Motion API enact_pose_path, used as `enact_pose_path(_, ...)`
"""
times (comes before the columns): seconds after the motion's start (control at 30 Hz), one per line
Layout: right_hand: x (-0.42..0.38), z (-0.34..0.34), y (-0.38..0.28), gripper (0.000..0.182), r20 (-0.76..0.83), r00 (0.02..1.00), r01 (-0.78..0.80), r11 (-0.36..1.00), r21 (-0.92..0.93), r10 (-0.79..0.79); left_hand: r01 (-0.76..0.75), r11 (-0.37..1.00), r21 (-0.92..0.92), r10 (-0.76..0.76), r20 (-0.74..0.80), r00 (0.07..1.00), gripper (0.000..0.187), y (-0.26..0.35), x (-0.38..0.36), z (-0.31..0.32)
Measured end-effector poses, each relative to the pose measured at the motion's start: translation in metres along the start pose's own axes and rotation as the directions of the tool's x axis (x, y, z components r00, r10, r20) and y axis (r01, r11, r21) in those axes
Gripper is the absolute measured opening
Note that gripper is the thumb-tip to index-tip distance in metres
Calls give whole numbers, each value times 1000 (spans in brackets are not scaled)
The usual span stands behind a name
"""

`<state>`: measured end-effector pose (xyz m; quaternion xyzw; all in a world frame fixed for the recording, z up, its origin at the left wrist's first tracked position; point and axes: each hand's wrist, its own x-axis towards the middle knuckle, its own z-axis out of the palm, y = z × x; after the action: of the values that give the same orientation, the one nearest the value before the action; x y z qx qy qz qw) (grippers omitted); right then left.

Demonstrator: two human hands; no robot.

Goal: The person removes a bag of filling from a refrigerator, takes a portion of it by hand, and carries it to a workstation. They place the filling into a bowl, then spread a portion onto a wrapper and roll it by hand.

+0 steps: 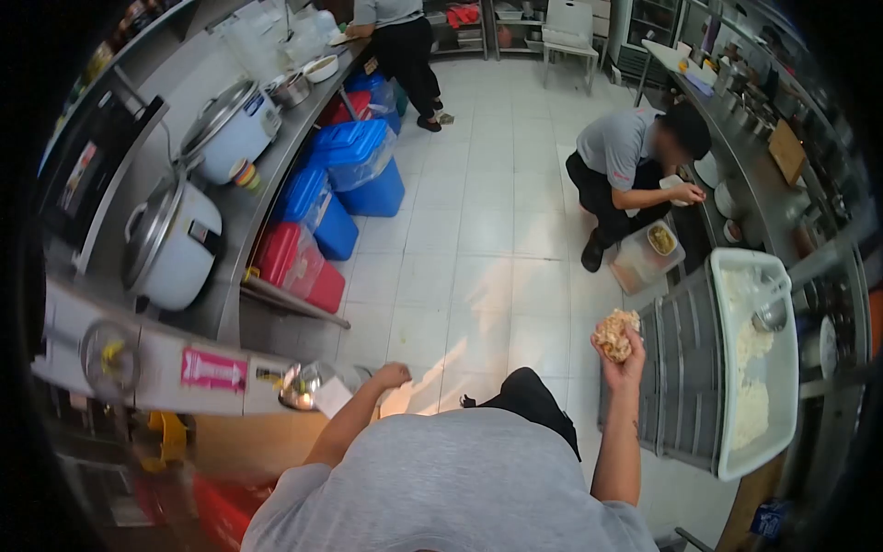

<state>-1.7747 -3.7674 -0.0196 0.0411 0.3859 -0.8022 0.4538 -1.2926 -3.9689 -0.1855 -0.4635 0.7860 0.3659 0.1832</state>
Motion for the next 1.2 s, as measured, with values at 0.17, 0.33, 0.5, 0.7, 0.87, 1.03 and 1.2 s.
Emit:
enact_pose_path(0.17,138,8,-5,44,3,999,-43,999,-8,43,-48,966,-255,-13,-230,973,32,58,156,-141)
enact_pose_path(0.33,313,101,-26,45,124,985,-121,992,-16,122,36,997,71,-39,28,999,29,49,241,-190)
enact_pose_path(0.5,472,222,-42,46,298,931,-193,978,-83,210,309,946,-99,-289,176,941,28,21,279,-226)
enact_pose_path(0.7,621,355,-25,41,387,903,-158,981,-112,190,540,827,-157,-449,393,802,37,1,350,-268)
enact_pose_path(0.87,750,401,-21,40,255,947,-171,978,-120,197,331,936,-123,-273,345,898,39,-37,514,-384)
enact_pose_path(1.03,856,415,-55,40,139,989,-54,998,-39,59,420,900,-114,-407,126,905,33,23,683,-601)
enact_pose_path(1.2,984,418,-83,40,89,994,-56,998,-26,58,169,767,-619,-415,-278,866,25,80,786,-759)
